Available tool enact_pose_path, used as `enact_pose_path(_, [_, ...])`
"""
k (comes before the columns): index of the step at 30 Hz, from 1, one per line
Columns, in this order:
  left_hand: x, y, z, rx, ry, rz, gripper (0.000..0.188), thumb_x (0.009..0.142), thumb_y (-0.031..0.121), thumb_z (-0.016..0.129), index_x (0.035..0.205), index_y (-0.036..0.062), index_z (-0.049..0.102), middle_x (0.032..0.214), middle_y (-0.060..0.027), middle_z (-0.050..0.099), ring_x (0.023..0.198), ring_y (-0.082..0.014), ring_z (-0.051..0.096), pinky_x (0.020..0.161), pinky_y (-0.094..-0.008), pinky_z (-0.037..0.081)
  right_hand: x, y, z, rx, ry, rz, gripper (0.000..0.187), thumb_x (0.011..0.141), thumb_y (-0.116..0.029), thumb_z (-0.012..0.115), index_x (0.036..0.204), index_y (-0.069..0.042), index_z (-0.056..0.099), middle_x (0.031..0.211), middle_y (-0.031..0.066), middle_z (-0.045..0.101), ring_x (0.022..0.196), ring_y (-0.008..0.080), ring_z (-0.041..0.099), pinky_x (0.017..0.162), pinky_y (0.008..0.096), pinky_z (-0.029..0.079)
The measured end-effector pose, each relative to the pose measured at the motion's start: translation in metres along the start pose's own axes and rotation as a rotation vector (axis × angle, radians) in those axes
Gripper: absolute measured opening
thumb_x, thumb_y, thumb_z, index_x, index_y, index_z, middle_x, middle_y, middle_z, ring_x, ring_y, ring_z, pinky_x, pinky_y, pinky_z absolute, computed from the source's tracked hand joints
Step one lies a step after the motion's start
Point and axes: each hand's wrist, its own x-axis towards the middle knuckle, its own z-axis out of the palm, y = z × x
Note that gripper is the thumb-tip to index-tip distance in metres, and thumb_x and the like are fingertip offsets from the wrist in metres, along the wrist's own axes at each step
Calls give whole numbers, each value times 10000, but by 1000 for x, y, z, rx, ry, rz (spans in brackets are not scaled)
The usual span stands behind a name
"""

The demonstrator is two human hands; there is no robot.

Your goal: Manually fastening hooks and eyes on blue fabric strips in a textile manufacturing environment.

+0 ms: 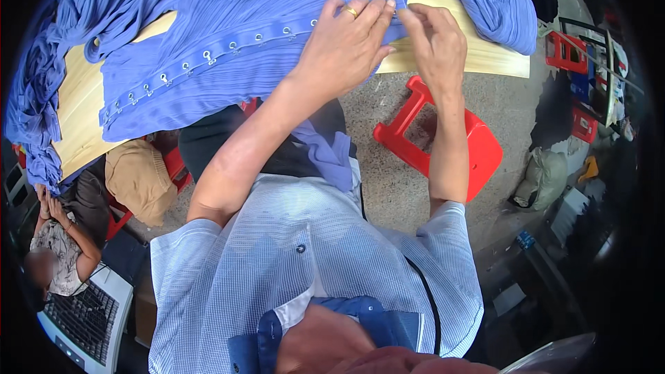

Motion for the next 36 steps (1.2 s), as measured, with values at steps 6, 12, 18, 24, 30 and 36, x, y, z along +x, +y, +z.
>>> enact_pose_path(6, [-63, -24, -50, -70, 94, -88, 605, 966, 315, 820, 1501, 81, 660, 1534, -120, 637, 1425, -325, 586, 1205, -564, 410, -1, 21, 18, 4, -25, 184, 342, 906, -292, 942, 1074, -18, 825, 991, 122, 792, 877, 253, 741, 831, 390, 585])
enact_pose_path(12, [-190, -96, -122, 175, 486, -498, 500, 890, 231, 911, 1337, 68, 754, 1272, -140, 737, 1191, -356, 666, 1048, -488, 484, -9, 4, 1, -212, 188, -196, 220, 905, -89, 936, 1058, 8, 812, 950, 106, 772, 851, 210, 735, 818, 341, 589])
enact_pose_path(18, [-288, -172, -165, 31, 819, -1009, 426, 1045, 214, 795, 1371, -41, 695, 1168, -147, 693, 1019, -247, 652, 902, -405, 544, -20, 10, 15, -190, 156, 23, 303, 904, -179, 966, 1069, 21, 809, 887, 71, 746, 813, 171, 684, 785, 336, 565])
enact_pose_path(24, [-285, -210, -182, 67, 546, -1168, 366, 1001, 335, 844, 1054, -24, 799, 898, -132, 735, 874, -222, 674, 792, -354, 545, 3, 19, -13, -30, -173, 266, 354, 970, -234, 923, 868, -28, 653, 812, -48, 548, 791, 79, 463, 754, 246, 404])
enact_pose_path(30, [-278, -203, -185, -258, 596, -1152, 297, 1009, 238, 878, 1017, -26, 744, 850, -30, 719, 723, -79, 601, 652, -255, 483, 17, 9, -16, -40, -204, 225, 297, 997, -203, 894, 873, -27, 690, 836, -47, 598, 816, 71, 502, 772, 251, 429])
enact_pose_path(36, [-285, -197, -193, -450, 721, -1074, 170, 1113, 169, 758, 1103, 15, 686, 910, 55, 644, 794, -20, 507, 706, -201, 422, 12, 31, -25, 215, -91, 346, 149, 1053, -156, 829, 1052, -15, 781, 998, 29, 780, 929, 88, 658, 901, 268, 519])
